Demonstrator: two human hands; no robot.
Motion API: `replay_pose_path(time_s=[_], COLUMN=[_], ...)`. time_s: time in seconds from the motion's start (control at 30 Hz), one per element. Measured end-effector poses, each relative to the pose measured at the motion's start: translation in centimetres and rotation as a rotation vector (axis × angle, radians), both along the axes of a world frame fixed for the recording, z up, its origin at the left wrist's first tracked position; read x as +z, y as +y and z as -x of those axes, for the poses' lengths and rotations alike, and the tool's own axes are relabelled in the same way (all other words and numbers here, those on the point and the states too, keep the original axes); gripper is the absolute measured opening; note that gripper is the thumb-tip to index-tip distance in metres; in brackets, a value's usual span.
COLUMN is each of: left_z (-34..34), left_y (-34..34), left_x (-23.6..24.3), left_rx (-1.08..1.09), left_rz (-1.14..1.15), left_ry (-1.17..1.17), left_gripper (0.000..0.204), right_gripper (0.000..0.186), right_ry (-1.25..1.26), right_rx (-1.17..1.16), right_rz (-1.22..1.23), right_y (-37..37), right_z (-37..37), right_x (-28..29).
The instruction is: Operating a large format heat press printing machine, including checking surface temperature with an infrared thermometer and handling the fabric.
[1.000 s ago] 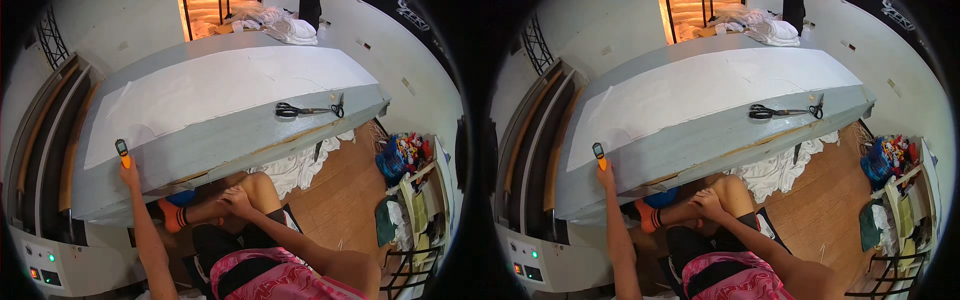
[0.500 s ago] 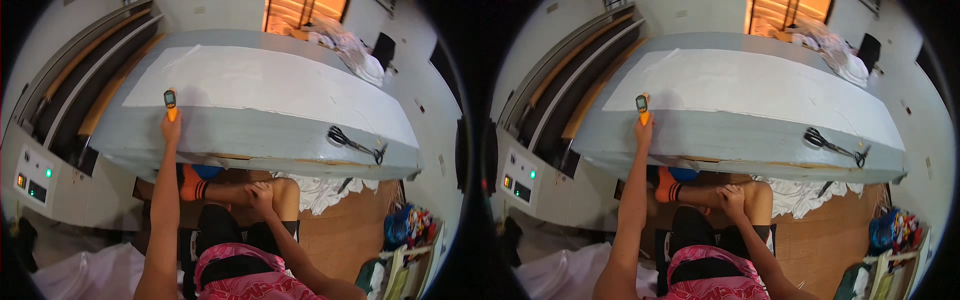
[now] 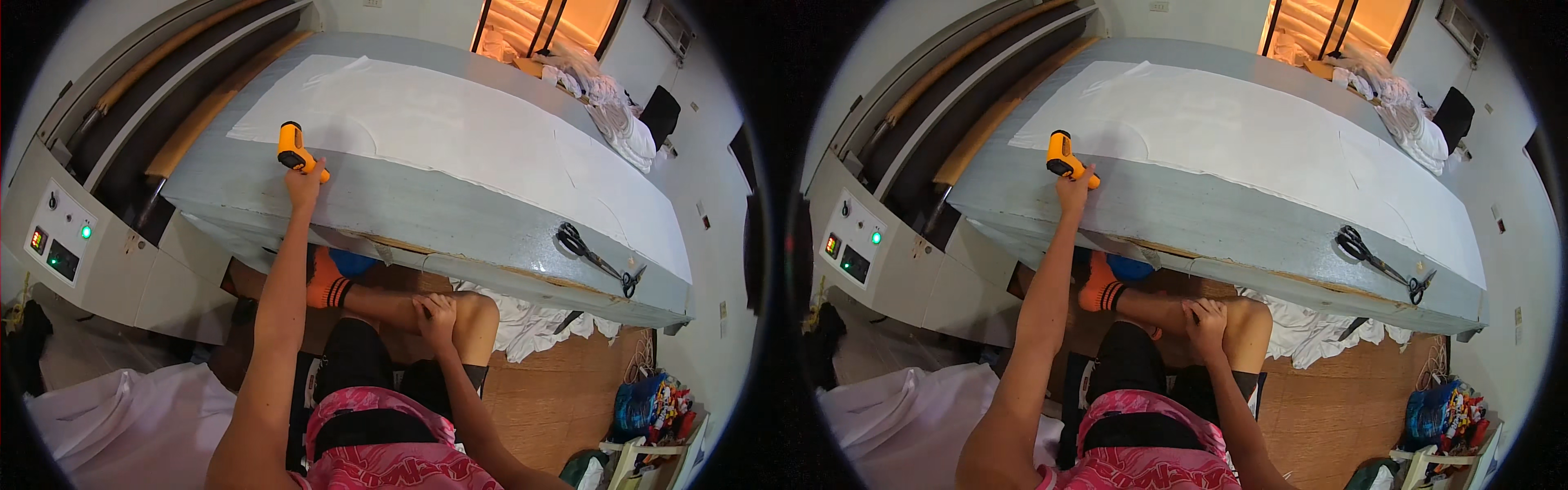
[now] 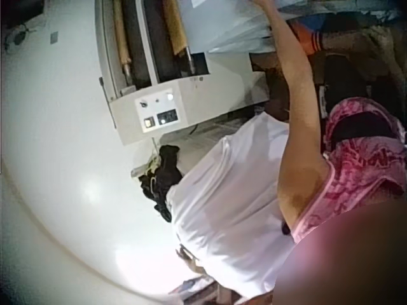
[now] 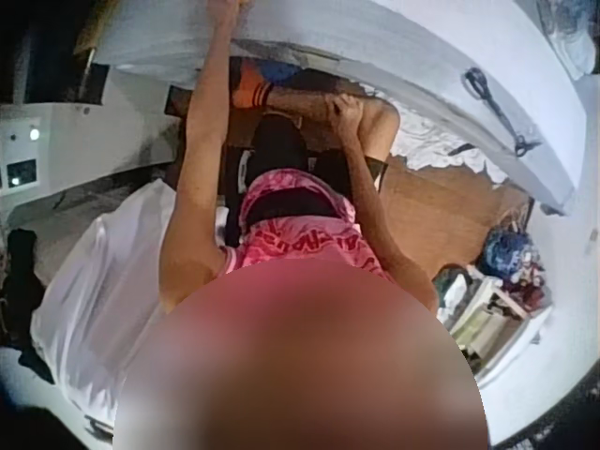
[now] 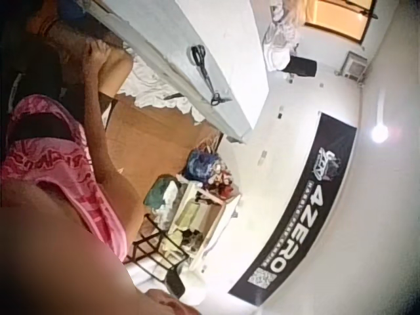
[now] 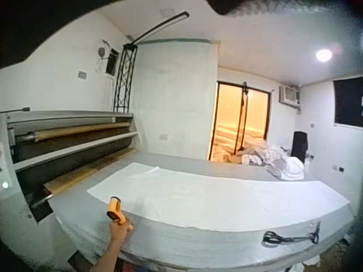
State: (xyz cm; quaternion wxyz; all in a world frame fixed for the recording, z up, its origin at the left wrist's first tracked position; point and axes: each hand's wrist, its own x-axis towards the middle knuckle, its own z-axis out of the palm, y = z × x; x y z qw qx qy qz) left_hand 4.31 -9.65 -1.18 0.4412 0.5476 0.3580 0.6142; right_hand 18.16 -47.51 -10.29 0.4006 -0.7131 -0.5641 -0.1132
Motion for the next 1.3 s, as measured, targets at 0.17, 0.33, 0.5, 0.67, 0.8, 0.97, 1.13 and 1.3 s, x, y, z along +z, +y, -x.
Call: replay_pose_path(time_s=[0.17, 0.33, 0.5, 0.67, 0.8, 0.97, 1.13, 1.3], left_z=[0.1, 0.1, -0.2, 0.7, 0.3, 0.3, 0.2, 0.4], left_y=[0.4, 0.5, -0.1, 1.1, 1.3, 0.8, 0.1, 0.1], left_x=[-0.1, -0.2, 0.5, -0.4, -1.6, -1.4, -0.2, 0.0], left_rx=[0.071, 0.345, 0.124, 0.033, -0.056, -0.131, -0.16, -0.171], left_rz=[0.039, -0.272, -0.04, -0.023, -0.054, -0.023, 0.063, 0.058], left_ry=[0.037, 0.205, 0.266, 0.065, -0.015, -0.09, -0.115, -0.01], left_gripper=[0.029, 0.027, 0.027, 0.024, 0.019, 0.018, 0.019, 0.023], right_gripper=[0.006, 0.006, 0.006, 0.006, 0.005, 0.005, 0.006, 0.007], right_ry=[0.001, 0.018, 0.012, 0.013, -0.008, 0.008, 0.021, 0.011], right_rx=[-0.015, 0.004, -0.007, 0.011, -0.014, -0.015, -0.008, -0.009], right_rz=[0.026, 0.011, -0.003, -0.022, -0.01, -0.036, -0.033, -0.025], right_y=[0.2, 0.3, 0.3, 0.3, -0.5, -0.3, -0.3, -0.2], right_z=[-0.1, 0.3, 0.1, 0.6, 0.3, 0.3, 0.4, 0.3], right_x=[-0.1, 0.0, 0.4, 0.9, 0.7, 0.3, 0.7, 0.6])
